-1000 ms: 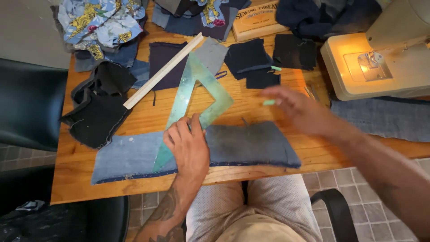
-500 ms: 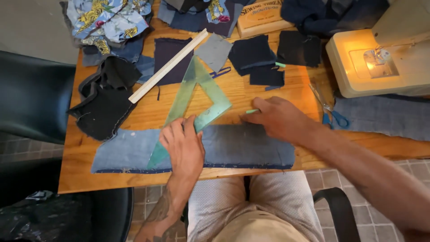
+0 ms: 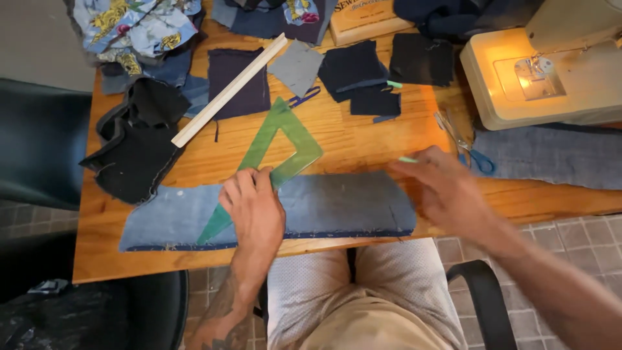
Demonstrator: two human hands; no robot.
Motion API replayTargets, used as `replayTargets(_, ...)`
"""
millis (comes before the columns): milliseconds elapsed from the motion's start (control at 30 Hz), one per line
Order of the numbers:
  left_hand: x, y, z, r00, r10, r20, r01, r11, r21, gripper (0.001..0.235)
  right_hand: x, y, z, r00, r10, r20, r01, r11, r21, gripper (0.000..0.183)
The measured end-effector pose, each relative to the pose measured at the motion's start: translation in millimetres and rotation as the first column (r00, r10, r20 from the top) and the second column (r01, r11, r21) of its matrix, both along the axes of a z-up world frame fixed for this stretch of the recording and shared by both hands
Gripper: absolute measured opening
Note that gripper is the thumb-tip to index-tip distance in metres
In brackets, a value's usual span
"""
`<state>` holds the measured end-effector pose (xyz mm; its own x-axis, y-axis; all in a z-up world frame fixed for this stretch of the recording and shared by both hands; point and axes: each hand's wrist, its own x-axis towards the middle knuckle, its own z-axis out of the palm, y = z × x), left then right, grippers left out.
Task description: Marking and cutting denim fabric into smaller pieces using a ruler, chalk, and scissors.
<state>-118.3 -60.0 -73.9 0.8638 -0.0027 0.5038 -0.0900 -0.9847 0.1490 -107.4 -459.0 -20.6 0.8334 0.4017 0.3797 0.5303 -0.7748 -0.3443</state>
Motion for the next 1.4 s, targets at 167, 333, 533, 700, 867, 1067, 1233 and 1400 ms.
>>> replayTargets(167,1,3,-5,0.998,-0.003,-0.066,0.002,1.0,-0.01,0.051,17,65,0,0.996,0.087,-0.016,-0.071,0.897,0.437,0.052)
replayTargets(333,-1,1,-7,0.997,0.023,-0.068,-0.024,1.0,-0.017,0.037,26,82,-9,0.999,0.033,-0.027,-0.026,0.972,0.232,0.056)
replayTargets(533,10,-9,4,1.0,-0.019,-0.021,0.018,1.0,-0.021,0.043,43,62,0,0.985,-0.127,0.117,0.151,0.962,-0.228,0.051)
replayTargets(700,10,-13,52,0.998,-0.035,0.05,0.034,0.999,0.016,0.06,70,34,-12,0.948,-0.195,0.25,0.265,0.92,-0.289,0.037)
replayTargets(867,-20,17,87,0.961,-0.219,0.168,0.192,0.967,0.165,0.062,56,5,-10,0.879,-0.055,0.474,0.073,0.997,-0.019,0.052)
replayTargets(1067,-46,-12,63,0.932,-0.348,-0.104,0.36,0.922,0.141,0.086,-10,7,-8,0.979,-0.155,0.134,0.111,0.951,0.289,0.046)
replayTargets(1233,-41,-36,33,0.914,-0.402,-0.051,0.405,0.91,0.093,0.075,-27,23,-14,0.975,-0.118,0.187,0.049,0.94,0.338,0.038)
replayTargets(1400,-43,-37,32,0.911,-0.391,-0.132,0.4,0.915,0.047,0.06,-36,17,-15,0.96,-0.052,0.274,-0.024,0.963,0.27,0.034)
